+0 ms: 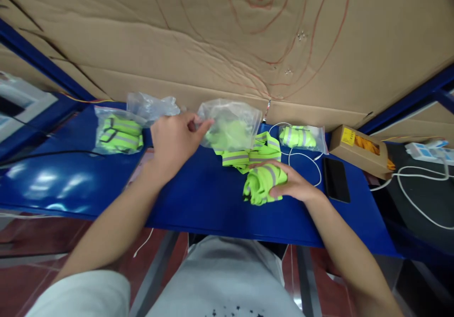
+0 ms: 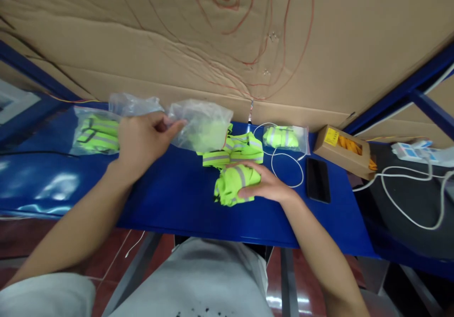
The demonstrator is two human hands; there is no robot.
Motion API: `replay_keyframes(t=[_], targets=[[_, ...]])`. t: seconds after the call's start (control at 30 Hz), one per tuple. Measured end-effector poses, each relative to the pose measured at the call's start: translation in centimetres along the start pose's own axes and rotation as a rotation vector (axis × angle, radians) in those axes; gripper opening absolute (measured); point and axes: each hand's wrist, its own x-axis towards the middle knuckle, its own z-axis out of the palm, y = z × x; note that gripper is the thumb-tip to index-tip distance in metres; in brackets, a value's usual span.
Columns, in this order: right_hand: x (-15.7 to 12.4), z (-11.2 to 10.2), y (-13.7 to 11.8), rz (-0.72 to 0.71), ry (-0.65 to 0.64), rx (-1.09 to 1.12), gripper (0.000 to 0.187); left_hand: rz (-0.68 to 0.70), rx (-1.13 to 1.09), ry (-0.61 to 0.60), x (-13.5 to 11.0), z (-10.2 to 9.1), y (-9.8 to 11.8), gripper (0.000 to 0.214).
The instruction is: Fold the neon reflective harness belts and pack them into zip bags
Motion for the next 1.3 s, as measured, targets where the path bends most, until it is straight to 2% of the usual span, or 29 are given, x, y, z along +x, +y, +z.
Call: replay_keyframes(t=[0.07, 0.13, 0.23, 0.3, 0.43, 0.53, 0.67, 0.8, 0.83, 0.87, 0.97, 1.03, 1.13, 1.2, 1.23, 1.3], targets=[[0.0, 1.0, -0.2, -0.095, -0.034, -0.109, 0.066, -0.022, 0.057, -0.074, -1.7, 0.0, 1.0, 0.04], [0.1, 1.6, -0.3, -0.156, 0.029, -0.221, 0.065, -0.031, 0.12, -0.157, -3.6, 0.2, 1.5, 0.042], [-0.1, 1.2, -0.5, -0.181, 0.118, -0.404, 0.062, -0.079, 0.187, -0.248, -6.1, 1.0, 1.3, 0.045], [-0.2, 0.7, -0.6, -0.193, 0.126, -0.458, 0.061, -0.089, 0.181, -0.303, -7.4, 1.5, 1.0, 0.047], [-0.6, 0.6, -1.1, -0.195, -0.031, -0.468, 0.064, -0.087, 0.108, -0.418, -9.1, 2.1, 1.3, 0.047], [-0.5, 1.2, -1.3, -0.148, -0.116, -0.51, 0.066, -0.106, 0.044, -0.451, -10.1, 2.0, 1.6, 0.046], [0.0, 1.3, -0.7, -0.178, -0.184, -0.465, 0.063, -0.162, -0.218, -0.466, -10.6, 1.8, -0.4, 0.058], [0.3, 0.9, 0.0, -0.136, -0.185, -0.431, 0.064, -0.32, -0.596, -0.171, -10.1, 3.3, -3.8, 0.045], [0.3, 0.8, 0.1, -0.116, -0.186, -0.432, 0.065, -0.313, -0.667, -0.168, -9.9, 3.9, -4.4, 0.045], [0.3, 0.7, 0.2, -0.099, -0.191, -0.435, 0.065, -0.286, -0.739, -0.236, -9.8, 4.4, -4.7, 0.046], [0.3, 0.0, 0.3, -0.058, -0.213, -0.454, 0.065, -0.219, -0.99, -0.559, -9.7, 5.4, -4.9, 0.038], [0.1, -0.9, 0.1, -0.022, -0.233, -0.467, 0.065, -0.264, -1.113, -0.594, -9.8, 5.4, -4.9, 0.036], [-0.1, -2.4, -0.3, 0.074, -0.34, -0.443, 0.065, -0.314, -1.173, -0.539, -9.8, 4.9, -5.5, 0.048], [-0.2, -3.0, -0.6, 0.134, -0.426, -0.4, 0.063, -0.279, -1.142, -0.531, -9.6, 4.6, -6.1, 0.052], [-0.3, -3.1, -0.7, 0.152, -0.456, -0.386, 0.062, -0.246, -1.087, -0.513, -9.6, 4.5, -6.3, 0.048], [-0.4, -3.1, -0.8, 0.172, -0.486, -0.389, 0.062, -0.206, -0.909, -0.395, -9.5, 4.4, -6.6, 0.036]])
